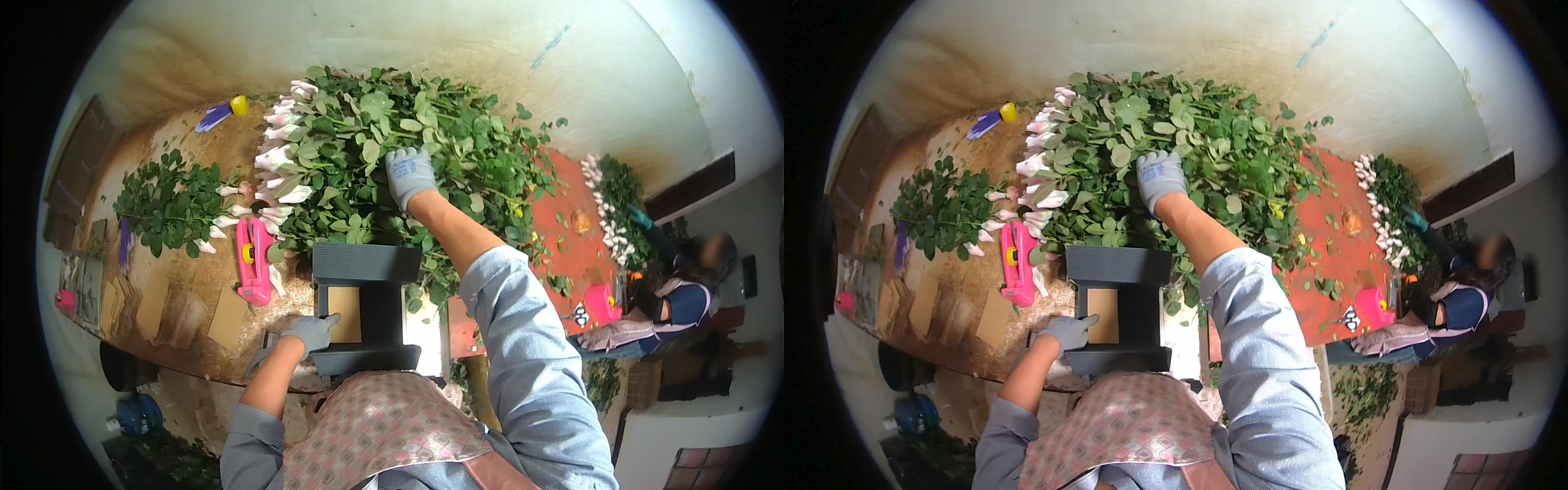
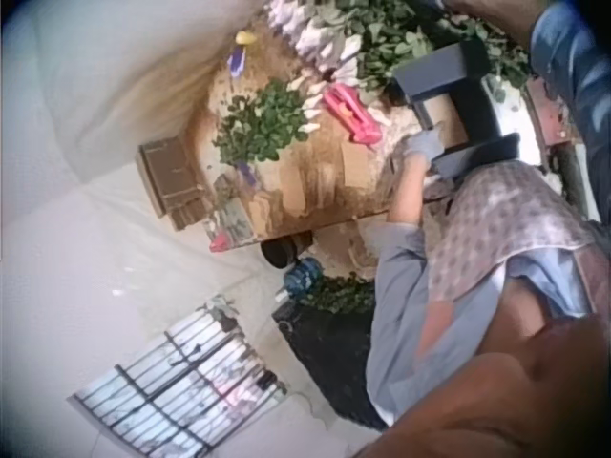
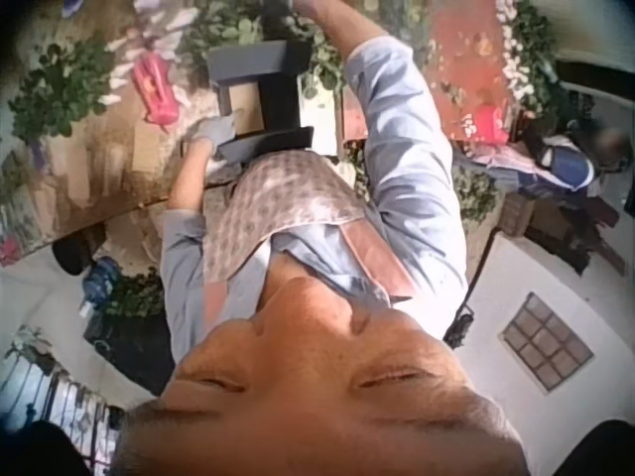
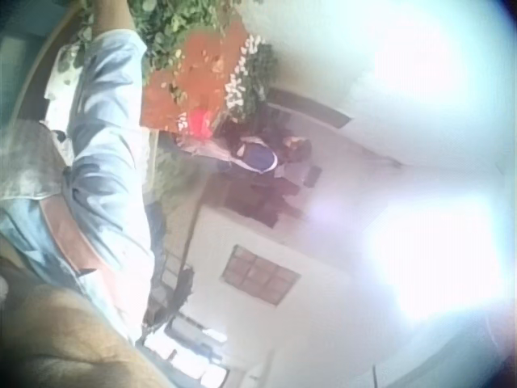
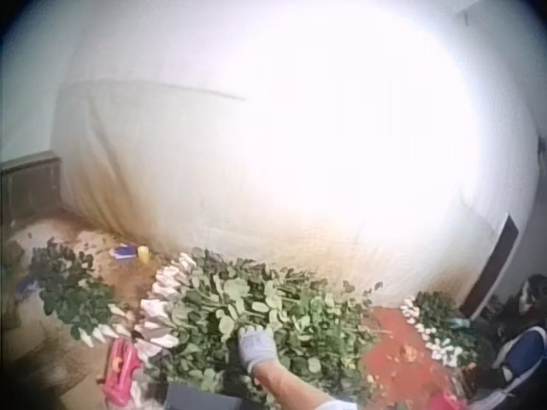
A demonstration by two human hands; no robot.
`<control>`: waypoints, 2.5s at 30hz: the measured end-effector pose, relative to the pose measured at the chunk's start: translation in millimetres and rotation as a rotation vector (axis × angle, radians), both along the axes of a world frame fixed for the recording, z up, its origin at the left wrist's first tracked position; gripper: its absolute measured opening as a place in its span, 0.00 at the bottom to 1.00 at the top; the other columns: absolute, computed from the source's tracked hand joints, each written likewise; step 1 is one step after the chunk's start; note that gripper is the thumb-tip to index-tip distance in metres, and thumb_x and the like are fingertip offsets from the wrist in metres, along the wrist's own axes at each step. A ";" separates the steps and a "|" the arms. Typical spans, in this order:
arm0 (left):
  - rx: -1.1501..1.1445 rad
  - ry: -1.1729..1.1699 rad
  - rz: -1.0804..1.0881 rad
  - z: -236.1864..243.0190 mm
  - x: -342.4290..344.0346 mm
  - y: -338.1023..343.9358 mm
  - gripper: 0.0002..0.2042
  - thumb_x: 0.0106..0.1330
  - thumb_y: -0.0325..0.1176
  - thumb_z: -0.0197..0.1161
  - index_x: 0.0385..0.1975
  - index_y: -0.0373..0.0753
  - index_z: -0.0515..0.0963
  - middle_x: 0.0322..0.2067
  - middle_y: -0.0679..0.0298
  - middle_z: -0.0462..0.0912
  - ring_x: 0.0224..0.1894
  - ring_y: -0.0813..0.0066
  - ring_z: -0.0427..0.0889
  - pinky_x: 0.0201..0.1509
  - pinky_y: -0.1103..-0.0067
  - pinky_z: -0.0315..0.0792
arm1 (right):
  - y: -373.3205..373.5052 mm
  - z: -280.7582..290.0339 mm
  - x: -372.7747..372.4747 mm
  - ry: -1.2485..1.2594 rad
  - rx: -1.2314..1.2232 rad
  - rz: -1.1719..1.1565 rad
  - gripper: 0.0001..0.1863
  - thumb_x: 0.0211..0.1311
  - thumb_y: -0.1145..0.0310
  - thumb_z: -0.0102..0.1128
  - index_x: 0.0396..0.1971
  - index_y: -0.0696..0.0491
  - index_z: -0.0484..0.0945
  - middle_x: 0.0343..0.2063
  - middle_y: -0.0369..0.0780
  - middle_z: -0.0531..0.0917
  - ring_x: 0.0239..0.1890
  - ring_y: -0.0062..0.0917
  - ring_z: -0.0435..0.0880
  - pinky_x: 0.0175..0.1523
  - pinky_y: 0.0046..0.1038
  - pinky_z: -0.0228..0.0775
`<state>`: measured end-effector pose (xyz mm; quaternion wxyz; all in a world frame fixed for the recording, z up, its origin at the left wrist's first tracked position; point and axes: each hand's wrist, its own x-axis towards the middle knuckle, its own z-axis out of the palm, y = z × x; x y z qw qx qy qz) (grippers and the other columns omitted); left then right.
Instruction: The person arranges white flowers with green leaves into a gray rectangular container. They place the flowers one by one, adjust their positions, and occasionally move the container or pick up more flowers from the table.
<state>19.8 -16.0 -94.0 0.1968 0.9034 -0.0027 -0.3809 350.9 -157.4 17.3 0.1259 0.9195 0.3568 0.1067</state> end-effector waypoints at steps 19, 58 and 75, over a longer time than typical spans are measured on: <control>-0.017 -0.031 -0.043 -13.0 3.2 2.2 0.31 0.69 0.37 0.47 0.76 0.59 0.63 0.60 0.45 0.80 0.59 0.46 0.81 0.65 0.59 0.73 | -20.8 52.4 37.9 0.105 0.367 0.068 0.28 0.66 0.65 0.53 0.66 0.52 0.68 0.59 0.50 0.78 0.65 0.48 0.73 0.68 0.48 0.65; -0.054 -0.060 0.010 -31.1 -1.8 5.9 0.28 0.72 0.40 0.47 0.73 0.58 0.65 0.50 0.45 0.85 0.51 0.44 0.84 0.58 0.55 0.75 | -186.4 -98.6 -203.1 0.504 -0.599 -0.021 0.15 0.66 0.66 0.54 0.48 0.49 0.85 0.43 0.41 0.90 0.45 0.37 0.89 0.43 0.40 0.77; -0.324 -0.248 0.236 18.8 -8.4 25.6 0.10 0.69 0.38 0.62 0.43 0.42 0.84 0.37 0.54 0.87 0.41 0.52 0.87 0.47 0.64 0.78 | -42.9 -107.9 -223.7 0.970 -0.244 0.537 0.18 0.72 0.69 0.50 0.58 0.58 0.74 0.46 0.48 0.87 0.46 0.43 0.88 0.47 0.42 0.80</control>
